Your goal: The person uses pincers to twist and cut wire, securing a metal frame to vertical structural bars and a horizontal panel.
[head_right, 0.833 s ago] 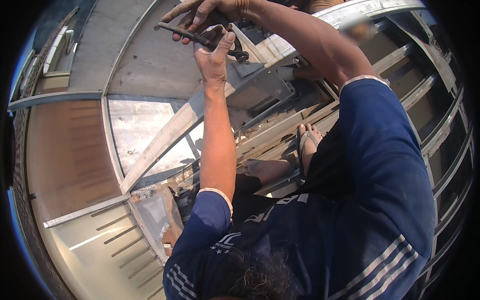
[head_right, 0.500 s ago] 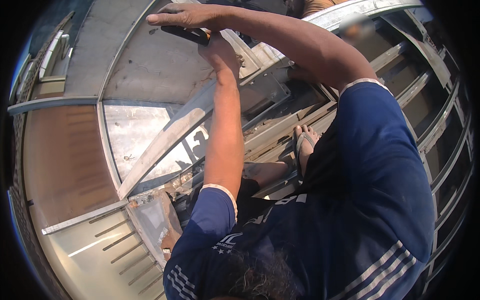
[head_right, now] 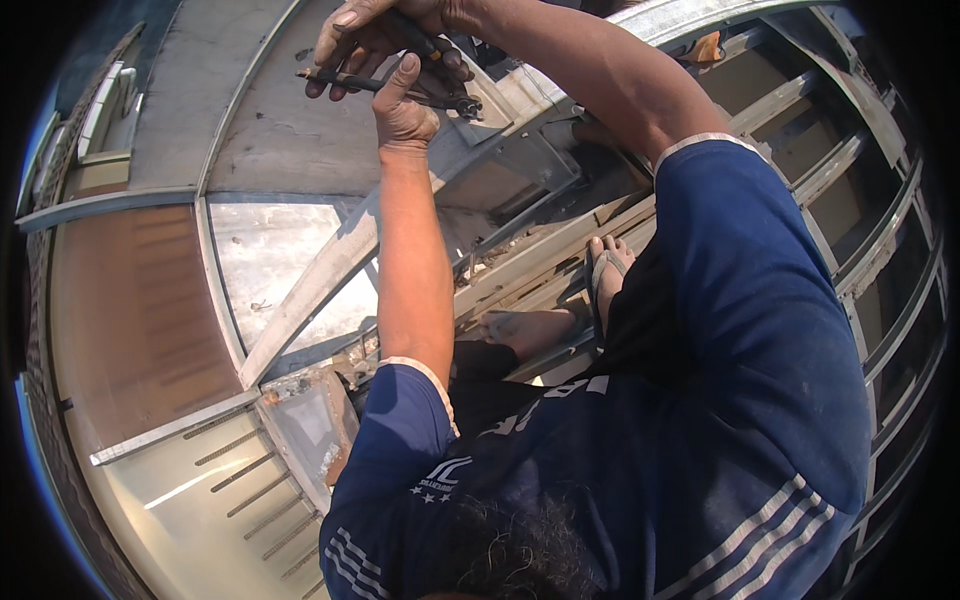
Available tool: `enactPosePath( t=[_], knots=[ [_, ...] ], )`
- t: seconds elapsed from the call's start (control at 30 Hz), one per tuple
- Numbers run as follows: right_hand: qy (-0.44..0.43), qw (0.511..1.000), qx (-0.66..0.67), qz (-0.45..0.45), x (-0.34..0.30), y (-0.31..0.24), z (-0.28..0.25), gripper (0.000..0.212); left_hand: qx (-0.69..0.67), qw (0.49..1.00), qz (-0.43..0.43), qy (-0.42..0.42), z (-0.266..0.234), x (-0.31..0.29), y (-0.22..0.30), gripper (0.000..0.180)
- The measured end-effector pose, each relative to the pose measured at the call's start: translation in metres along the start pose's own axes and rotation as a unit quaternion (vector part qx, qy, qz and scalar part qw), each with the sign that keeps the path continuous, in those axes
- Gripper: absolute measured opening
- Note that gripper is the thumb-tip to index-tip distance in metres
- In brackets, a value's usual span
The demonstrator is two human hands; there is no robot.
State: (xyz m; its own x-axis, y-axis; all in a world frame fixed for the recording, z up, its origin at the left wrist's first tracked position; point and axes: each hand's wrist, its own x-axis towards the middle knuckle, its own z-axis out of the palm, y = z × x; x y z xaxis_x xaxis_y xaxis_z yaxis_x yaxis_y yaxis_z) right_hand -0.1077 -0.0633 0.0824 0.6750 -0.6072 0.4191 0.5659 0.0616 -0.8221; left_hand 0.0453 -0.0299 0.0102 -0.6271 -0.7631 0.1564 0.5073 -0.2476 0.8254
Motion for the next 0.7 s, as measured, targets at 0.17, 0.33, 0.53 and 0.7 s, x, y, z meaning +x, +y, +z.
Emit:
enactPosePath(
  t=[0.17,0.33,0.53,0.7],
  knots=[
    [0.288,0.931,-0.215,0.063,-0.001,-0.007,0.001,0.06,0.104,0.952,0.049,0.284,0.026,0.016,-0.023,0.028],
    [0.369,0.806,-0.461,-0.04,0.026,0.036,0.046,0.093,0.401,0.808,0.27,0.336,0.017,0.013,-0.053,0.052],
    [-0.021,0.999,0.001,-0.029,-0.013,0.0,0.0,0.065,0.219,0.966,0.118,0.073,0.006,-0.016,-0.013,0.047],
    [-0.058,0.995,0.079,0.011,0.006,0.009,0.001,0.062,0.038,0.998,0.032,0.036,0.008,-0.004,-0.009,0.037]
  ],
)
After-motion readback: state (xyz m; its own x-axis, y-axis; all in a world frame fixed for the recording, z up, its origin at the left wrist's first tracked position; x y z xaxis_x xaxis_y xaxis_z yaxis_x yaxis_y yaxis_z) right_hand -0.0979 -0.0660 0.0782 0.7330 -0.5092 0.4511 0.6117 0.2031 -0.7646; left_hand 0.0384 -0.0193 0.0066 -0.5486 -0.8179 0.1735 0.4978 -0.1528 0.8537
